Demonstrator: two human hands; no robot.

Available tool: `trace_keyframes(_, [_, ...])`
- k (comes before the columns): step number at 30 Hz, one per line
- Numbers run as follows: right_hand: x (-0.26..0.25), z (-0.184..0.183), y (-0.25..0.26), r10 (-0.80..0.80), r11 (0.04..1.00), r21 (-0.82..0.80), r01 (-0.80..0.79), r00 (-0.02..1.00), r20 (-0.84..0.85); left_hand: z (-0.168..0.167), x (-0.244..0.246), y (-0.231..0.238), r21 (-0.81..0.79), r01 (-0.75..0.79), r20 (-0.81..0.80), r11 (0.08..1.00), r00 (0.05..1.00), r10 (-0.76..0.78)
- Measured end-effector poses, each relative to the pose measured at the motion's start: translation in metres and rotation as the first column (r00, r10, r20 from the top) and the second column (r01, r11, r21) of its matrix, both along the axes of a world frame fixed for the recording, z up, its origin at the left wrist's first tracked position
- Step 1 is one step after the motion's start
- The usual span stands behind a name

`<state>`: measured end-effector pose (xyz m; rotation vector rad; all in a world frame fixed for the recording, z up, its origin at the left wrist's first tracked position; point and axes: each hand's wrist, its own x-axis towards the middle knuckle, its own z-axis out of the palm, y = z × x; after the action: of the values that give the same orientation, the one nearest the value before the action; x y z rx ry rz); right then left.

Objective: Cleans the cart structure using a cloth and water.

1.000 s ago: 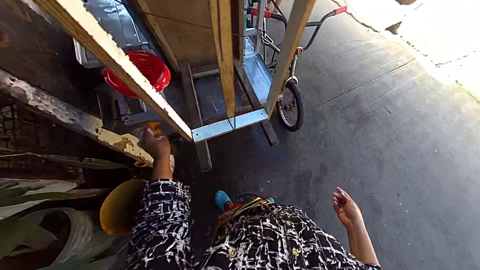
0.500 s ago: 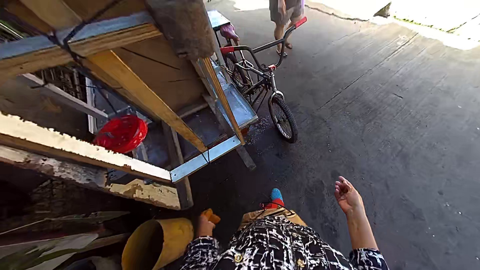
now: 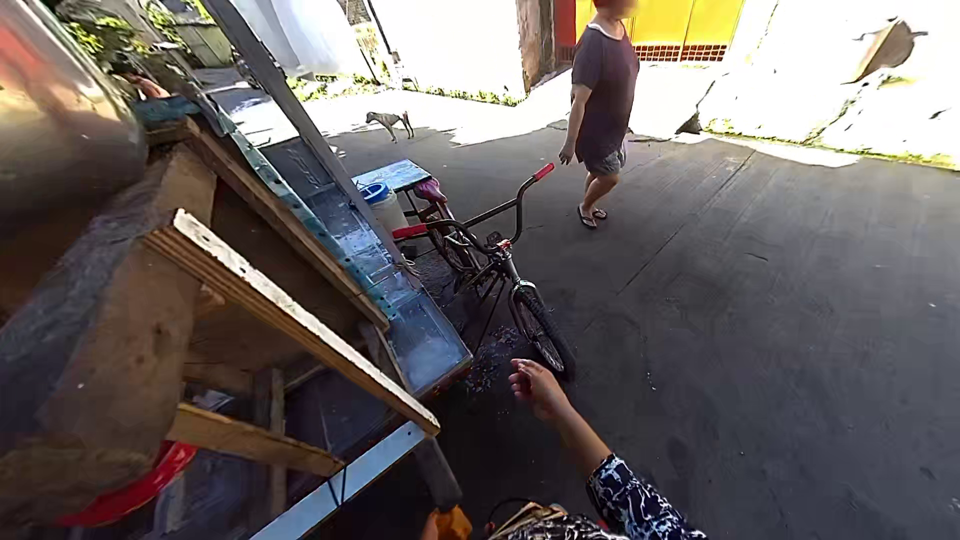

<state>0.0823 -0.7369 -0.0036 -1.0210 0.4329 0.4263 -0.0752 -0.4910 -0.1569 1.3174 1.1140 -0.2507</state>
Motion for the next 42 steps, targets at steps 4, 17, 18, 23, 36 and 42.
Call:
trace_keyframes(4, [0.027,-0.001,0.003,0.091,0.996,0.015,-0.090,0.996,-0.025,0.076,0.001,-0.035,0.386,0.442,-0.081,0.810,0.891,-0.447])
trace_keyframes(17, [0.136,-0.014,-0.023,0.456,0.889,-0.052,-0.455,0.890,-0.003,-0.053,0.063,-0.098,-0.218,-0.688,-0.064,0.693,0.718,0.693])
trace_keyframes(18, [0.146,-0.015,-0.029,0.476,0.878,-0.061,-0.475,0.879,0.012,-0.054,0.071,-0.107,-0.253,-0.726,-0.072,0.639,0.673,0.736])
trace_keyframes(23, [0.190,-0.018,-0.058,0.535,0.842,-0.088,-0.533,0.845,-0.002,0.015,0.136,-0.166,-0.380,-0.749,-0.073,0.543,0.609,0.790])
trace_keyframes(36, [0.272,-0.067,-0.082,0.470,0.881,0.030,-0.472,0.867,-0.164,0.124,0.304,-0.106,0.086,-0.852,0.671,0.516,0.432,0.602])
trace_keyframes(42, [0.314,-0.086,-0.090,0.393,0.908,-0.060,-0.414,0.894,-0.216,0.118,0.334,0.024,0.632,-0.761,0.548,0.147,0.573,0.609])
